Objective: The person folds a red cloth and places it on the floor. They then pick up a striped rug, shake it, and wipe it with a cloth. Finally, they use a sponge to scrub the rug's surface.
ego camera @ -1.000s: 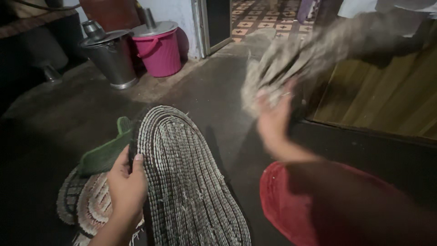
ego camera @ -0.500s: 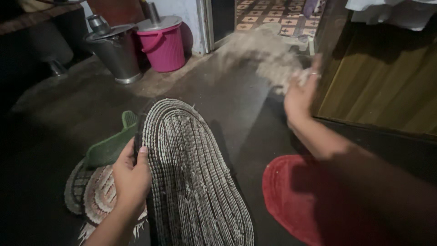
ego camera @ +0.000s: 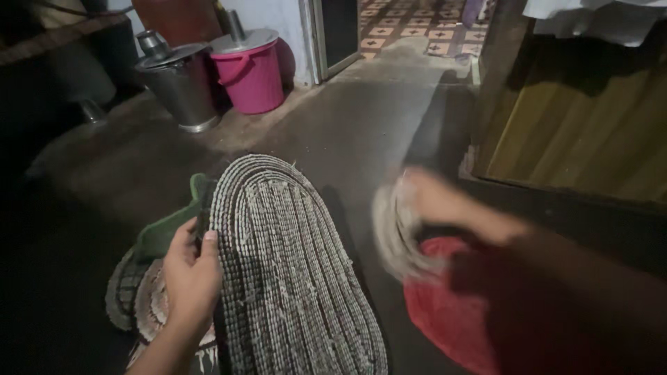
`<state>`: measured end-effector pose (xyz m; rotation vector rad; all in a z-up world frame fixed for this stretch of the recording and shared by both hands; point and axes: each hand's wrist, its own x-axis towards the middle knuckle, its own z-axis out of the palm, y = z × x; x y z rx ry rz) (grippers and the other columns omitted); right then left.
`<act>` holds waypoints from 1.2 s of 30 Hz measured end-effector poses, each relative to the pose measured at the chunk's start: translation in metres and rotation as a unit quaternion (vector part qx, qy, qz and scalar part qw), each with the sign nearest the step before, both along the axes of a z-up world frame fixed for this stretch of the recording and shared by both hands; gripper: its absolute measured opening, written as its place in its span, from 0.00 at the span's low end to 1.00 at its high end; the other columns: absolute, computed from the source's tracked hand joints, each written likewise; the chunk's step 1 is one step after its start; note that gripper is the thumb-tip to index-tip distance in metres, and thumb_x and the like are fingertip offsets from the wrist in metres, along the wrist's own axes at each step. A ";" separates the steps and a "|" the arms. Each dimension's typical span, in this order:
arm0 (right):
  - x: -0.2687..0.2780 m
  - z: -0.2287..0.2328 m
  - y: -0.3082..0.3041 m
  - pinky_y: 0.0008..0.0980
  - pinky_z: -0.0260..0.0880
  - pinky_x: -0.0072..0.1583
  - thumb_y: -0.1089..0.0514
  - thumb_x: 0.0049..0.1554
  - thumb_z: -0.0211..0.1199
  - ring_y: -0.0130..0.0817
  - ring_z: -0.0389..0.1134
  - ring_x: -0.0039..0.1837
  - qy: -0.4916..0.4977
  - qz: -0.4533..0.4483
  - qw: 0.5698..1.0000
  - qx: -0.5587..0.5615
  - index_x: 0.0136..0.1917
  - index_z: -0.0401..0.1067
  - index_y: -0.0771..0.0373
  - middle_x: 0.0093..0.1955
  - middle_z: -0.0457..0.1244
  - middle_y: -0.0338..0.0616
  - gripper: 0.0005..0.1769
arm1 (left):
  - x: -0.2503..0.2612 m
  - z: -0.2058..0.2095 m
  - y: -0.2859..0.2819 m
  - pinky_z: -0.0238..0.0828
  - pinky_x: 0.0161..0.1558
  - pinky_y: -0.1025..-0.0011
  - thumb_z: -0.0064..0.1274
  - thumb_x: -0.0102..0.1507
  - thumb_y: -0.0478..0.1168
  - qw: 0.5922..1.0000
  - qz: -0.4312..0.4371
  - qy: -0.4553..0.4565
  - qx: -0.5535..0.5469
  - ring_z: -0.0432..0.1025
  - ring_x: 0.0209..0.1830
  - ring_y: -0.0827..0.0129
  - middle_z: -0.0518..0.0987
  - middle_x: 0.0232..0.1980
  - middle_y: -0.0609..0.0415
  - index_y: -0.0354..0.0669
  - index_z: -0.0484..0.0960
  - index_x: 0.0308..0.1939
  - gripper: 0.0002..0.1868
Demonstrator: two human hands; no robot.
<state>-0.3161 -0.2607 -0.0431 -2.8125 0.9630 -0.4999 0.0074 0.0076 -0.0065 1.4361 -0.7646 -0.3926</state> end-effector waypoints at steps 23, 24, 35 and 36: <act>-0.038 0.121 -0.079 0.52 0.64 0.63 0.57 0.45 0.64 0.52 0.65 0.59 -0.627 -0.142 0.757 -0.119 0.52 0.75 0.59 0.53 0.67 0.51 0.19 | 0.008 0.027 0.007 0.67 0.61 0.69 0.43 0.73 0.34 0.974 0.180 -0.087 -0.110 0.73 0.58 0.65 0.77 0.60 0.45 0.30 0.69 0.67 0.19; -0.023 0.129 -0.064 0.51 0.65 0.63 0.58 0.45 0.64 0.52 0.66 0.59 -0.654 -0.131 0.734 -0.127 0.53 0.76 0.58 0.53 0.67 0.51 0.20 | 0.008 0.028 0.006 0.66 0.61 0.69 0.43 0.73 0.34 0.973 0.187 -0.084 -0.108 0.73 0.58 0.65 0.78 0.60 0.45 0.30 0.69 0.67 0.19; 0.033 -0.112 0.021 0.48 0.67 0.63 0.60 0.43 0.65 0.53 0.69 0.61 0.175 0.238 0.953 0.069 0.59 0.78 0.55 0.58 0.69 0.52 0.28 | 0.009 0.023 0.003 0.66 0.61 0.71 0.43 0.72 0.33 0.970 0.200 -0.071 -0.117 0.73 0.58 0.65 0.78 0.60 0.45 0.31 0.69 0.68 0.19; 0.019 -0.104 -0.009 0.50 0.66 0.62 0.60 0.42 0.65 0.53 0.68 0.60 0.106 0.191 0.976 0.005 0.56 0.80 0.55 0.56 0.70 0.51 0.25 | 0.011 0.026 0.003 0.66 0.61 0.70 0.43 0.72 0.33 0.970 0.207 -0.070 -0.111 0.73 0.58 0.65 0.77 0.60 0.45 0.32 0.69 0.68 0.19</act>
